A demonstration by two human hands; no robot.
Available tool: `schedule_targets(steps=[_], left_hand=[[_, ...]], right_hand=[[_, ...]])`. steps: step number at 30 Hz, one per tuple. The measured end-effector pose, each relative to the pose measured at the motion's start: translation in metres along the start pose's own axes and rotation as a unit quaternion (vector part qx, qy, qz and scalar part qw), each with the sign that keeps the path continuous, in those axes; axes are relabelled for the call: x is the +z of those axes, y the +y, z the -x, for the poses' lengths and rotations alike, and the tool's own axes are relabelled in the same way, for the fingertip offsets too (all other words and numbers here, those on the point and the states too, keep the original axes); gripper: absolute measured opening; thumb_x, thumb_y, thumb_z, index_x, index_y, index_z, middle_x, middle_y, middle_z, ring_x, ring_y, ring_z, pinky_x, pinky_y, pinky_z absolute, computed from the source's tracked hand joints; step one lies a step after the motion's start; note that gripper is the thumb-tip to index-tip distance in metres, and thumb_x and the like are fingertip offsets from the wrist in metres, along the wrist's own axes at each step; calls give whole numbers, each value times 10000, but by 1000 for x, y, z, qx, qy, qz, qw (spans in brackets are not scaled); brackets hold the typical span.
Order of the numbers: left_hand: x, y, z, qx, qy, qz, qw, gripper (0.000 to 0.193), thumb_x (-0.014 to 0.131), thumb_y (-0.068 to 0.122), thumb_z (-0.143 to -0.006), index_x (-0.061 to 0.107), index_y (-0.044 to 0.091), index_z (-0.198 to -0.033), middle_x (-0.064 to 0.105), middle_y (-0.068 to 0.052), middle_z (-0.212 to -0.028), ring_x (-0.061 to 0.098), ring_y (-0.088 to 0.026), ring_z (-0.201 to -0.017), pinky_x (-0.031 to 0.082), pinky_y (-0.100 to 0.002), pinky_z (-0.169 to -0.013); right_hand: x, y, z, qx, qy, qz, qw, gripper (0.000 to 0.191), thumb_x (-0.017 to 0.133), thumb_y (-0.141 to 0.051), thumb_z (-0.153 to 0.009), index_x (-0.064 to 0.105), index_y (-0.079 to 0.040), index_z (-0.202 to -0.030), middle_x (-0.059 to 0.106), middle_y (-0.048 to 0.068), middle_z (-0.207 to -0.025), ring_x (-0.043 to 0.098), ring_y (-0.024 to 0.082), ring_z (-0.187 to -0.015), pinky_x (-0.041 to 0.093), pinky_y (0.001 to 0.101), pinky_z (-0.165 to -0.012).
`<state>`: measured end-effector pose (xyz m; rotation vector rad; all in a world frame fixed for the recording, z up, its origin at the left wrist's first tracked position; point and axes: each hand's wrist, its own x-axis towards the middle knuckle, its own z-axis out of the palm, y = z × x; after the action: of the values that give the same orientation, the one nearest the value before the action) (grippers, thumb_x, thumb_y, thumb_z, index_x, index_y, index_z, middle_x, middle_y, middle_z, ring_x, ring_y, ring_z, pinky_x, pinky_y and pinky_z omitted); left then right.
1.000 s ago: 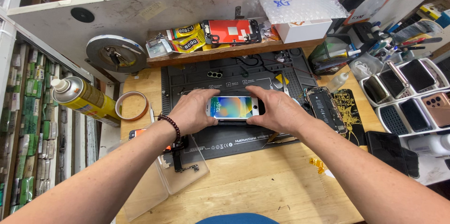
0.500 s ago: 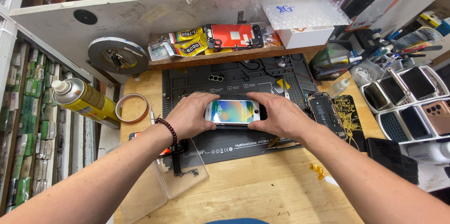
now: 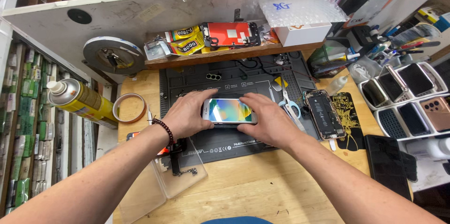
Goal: The person disassembles a smartphone at a repair bench, opening the device and separating the screen assembly from the body. They test the phone's screen and buttons, then reassemble the device by aligning the display back onto the chassis and pressing it into place.
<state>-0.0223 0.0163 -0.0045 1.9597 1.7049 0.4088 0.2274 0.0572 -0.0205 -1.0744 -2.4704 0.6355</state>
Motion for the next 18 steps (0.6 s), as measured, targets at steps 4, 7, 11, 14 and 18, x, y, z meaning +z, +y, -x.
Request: schedule_targets(steps=[4,7,11,14,18], left_hand=[[4,-5,5,48,31,14,998,885,888,161,-634,502,83,-1426,607,-151,-1370,557,-344,-1272,452,-418,-1065],[6,-6,4,46,42,13,998,884,896,163,-630,509,79,-1420,595,-163,-1363,548,-353,-1274,445,-424,-1067],[8,1,6,43,99,25,994,842,885,143,-631,533,59,-1391,612,-180,-1329,567,-342,-1246,463,-406,-1042],[21,14,9,-174,127,127,968,710,829,208,-740,546,93,-1381,670,-137,-1237,666,-274,-1132,539,-379,-989],[42,20,1,-321,65,537,777,402,619,291,-977,623,-1,-1253,710,-167,-1160,686,-280,-1034,588,-445,-913]], right_hand=[[-5,-8,-12,-16,-31,57,998,681,856,-254,-701,635,-18,-1300,630,166,-1347,551,335,-1274,442,412,-1074],[-15,-11,-18,-5,-75,68,995,689,860,-281,-692,631,-23,-1288,655,147,-1312,578,325,-1227,456,409,-1057],[-20,-20,-19,13,-83,81,993,707,856,-342,-682,639,-15,-1270,672,189,-1231,611,348,-1165,478,426,-1015],[-21,-27,-17,73,-85,70,991,668,824,-412,-712,673,-13,-1227,705,215,-1131,666,363,-1079,523,437,-964],[-19,-35,-21,156,-78,30,984,658,798,-459,-702,712,-30,-1193,747,213,-1032,741,351,-946,586,420,-861]])
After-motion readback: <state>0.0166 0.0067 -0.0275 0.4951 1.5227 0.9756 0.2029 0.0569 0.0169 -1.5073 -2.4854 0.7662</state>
